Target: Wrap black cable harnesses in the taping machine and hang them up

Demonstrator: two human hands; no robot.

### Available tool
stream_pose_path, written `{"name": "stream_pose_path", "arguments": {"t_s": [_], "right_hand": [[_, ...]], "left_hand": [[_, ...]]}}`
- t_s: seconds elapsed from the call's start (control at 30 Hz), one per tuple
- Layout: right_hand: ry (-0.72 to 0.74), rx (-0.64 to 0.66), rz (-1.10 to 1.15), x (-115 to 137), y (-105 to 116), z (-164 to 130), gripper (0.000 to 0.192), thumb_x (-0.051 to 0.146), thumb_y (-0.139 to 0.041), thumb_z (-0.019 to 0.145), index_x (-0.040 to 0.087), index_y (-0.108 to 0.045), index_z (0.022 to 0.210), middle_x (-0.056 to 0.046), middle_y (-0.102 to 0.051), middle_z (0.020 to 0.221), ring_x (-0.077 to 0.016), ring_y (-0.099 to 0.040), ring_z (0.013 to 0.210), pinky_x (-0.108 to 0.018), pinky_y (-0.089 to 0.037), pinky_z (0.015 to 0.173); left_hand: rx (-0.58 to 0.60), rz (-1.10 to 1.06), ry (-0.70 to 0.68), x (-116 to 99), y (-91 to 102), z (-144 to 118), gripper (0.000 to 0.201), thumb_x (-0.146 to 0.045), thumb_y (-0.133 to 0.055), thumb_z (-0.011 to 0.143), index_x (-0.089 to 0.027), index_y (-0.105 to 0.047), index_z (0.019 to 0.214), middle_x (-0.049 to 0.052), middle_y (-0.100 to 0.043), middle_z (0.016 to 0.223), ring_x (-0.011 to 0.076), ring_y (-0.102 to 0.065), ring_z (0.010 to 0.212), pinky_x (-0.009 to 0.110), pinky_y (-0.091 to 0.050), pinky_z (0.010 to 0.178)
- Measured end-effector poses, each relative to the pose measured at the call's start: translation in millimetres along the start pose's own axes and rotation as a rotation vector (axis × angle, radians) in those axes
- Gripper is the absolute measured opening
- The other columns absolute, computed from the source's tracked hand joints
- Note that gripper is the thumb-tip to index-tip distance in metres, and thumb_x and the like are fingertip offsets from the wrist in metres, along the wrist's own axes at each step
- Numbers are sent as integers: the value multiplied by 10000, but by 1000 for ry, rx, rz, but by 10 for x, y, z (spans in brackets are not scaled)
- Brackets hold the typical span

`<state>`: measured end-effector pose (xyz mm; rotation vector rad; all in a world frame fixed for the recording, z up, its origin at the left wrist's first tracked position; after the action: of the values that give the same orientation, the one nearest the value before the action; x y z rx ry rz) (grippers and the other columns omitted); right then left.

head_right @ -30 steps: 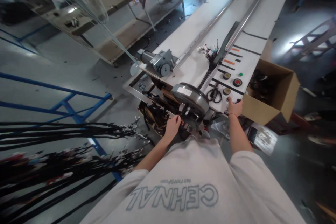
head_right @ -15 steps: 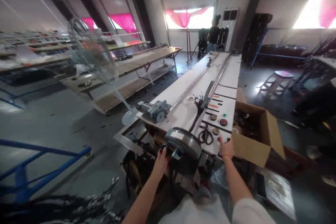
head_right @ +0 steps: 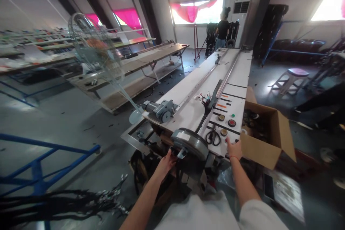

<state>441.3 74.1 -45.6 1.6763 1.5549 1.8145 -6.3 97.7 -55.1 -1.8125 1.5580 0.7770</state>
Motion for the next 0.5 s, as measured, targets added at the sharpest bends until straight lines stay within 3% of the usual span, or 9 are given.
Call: {"name": "stream_pose_path", "arguments": {"t_s": [0.07,0.13,0.23,0.33,0.4,0.5], "right_hand": [[-10,3,-8,-4,6,-2,805,783,-537,779,187,-493,1318,-202,-630,1276,-382,-615,1161,-455,-480,930],[-17,11,-16,1,14,-10,790,764,-544,793,181,-490,1323,-192,-635,1267,-372,-618,1152,-448,-473,933],[-10,19,-10,25,31,-16,753,735,-559,808,180,-500,1315,-183,-638,1266,-356,-615,1156,-428,-468,931],[-15,22,2,18,48,-11,737,705,-595,805,188,-502,1321,-180,-639,1265,-343,-616,1155,-413,-467,926],[-22,24,5,8,48,-11,746,701,-601,804,189,-495,1336,-183,-639,1265,-346,-618,1152,-414,-470,920],[-10,14,-6,32,28,-23,759,720,-577,812,182,-494,1340,-193,-640,1257,-355,-617,1155,-424,-471,919]], "left_hand": [[59,-12,44,137,-34,-15,559,-706,-539,853,-172,-578,1015,137,-717,1034,213,-716,951,275,-547,729],[200,72,71,339,-113,-79,661,-771,-521,812,-162,-592,1059,135,-724,1028,224,-707,927,315,-547,775],[474,426,-56,651,-223,-266,662,-762,-600,747,-149,-662,989,109,-735,992,255,-672,981,357,-511,907],[608,837,-148,1012,-159,-432,502,-624,-701,710,-147,-697,867,84,-734,926,279,-657,957,378,-496,924],[595,987,-123,1211,-23,-488,439,-573,-667,737,-144,-703,822,86,-735,885,287,-665,920,385,-507,899],[386,958,-169,1274,251,-554,471,-595,-577,781,-159,-725,881,102,-753,969,307,-664,1012,390,-502,957]]}}
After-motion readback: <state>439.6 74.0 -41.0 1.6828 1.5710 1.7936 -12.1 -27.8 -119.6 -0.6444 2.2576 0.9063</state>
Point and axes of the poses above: each hand's wrist, its own z-axis towards the middle knuckle, its own y-axis out of the back of the hand, x = y × z, the point moved 9 cm from there along z, towards the middle knuckle
